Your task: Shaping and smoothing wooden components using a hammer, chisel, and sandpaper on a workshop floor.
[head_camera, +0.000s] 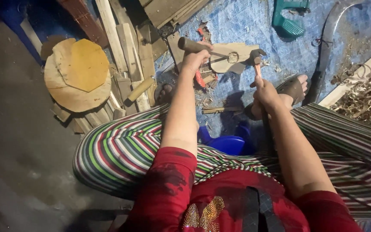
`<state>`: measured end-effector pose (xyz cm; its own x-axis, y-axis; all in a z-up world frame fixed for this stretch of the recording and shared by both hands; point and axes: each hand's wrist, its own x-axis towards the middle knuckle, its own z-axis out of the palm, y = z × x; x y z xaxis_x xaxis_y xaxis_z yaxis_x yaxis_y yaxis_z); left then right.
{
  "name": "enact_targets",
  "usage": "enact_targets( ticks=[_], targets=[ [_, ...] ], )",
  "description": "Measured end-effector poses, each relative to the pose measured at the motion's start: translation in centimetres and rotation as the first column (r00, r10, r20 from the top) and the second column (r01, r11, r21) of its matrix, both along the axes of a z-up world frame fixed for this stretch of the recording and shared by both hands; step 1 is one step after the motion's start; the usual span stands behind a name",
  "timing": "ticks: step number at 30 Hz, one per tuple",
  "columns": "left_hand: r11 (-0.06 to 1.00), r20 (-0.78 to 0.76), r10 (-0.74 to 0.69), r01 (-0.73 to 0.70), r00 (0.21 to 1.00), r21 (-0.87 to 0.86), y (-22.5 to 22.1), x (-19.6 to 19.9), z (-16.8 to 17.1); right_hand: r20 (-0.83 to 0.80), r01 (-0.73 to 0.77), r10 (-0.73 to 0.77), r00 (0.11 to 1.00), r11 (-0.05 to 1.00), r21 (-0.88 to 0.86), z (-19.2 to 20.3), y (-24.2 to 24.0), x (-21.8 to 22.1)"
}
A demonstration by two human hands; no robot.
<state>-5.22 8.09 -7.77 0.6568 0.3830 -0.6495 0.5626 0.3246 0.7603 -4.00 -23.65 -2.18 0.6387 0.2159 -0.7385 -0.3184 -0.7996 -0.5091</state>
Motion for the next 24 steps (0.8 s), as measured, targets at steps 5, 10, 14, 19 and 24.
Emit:
enact_targets(
  ticks=[5, 10, 14, 19, 24],
  targets=[
    [0.856, -0.038, 0.405, -0.394, 0.913, -0.335, -0.5, -3.2, 4.6, -0.029, 0.005, -0.004, 1.0, 1.0, 0.01, -0.9, -0.2, 0.1],
    [0.725, -0.047, 0.532, -0.484, 0.845, -0.49, -2.5, -6.8, -3.9, -0.02, 0.001, -0.001, 1.0, 1.0, -0.002, 1.6, 0.7, -0.1],
    [0.689, -0.1, 0.585, -0.558, 0.805, -0.463, -2.8, -5.7, -6.2, -0.03, 0.045, -0.046, 0.998, 0.998, -0.033, -0.1, 0.4, 0.0],
    [0.798, -0.131, 0.492, -0.506, 0.861, -0.327, -2.9, -2.4, -2.2, -0.039, 0.061, -0.062, 0.997, 0.998, -0.021, 0.0, 0.1, 0.1],
    [0.982, -0.207, 0.17, -0.182, 0.964, -0.044, -2.2, 1.4, 2.9, -0.044, 0.046, -0.045, 0.998, 0.999, 0.011, 1.3, -0.1, 0.4]
  ],
)
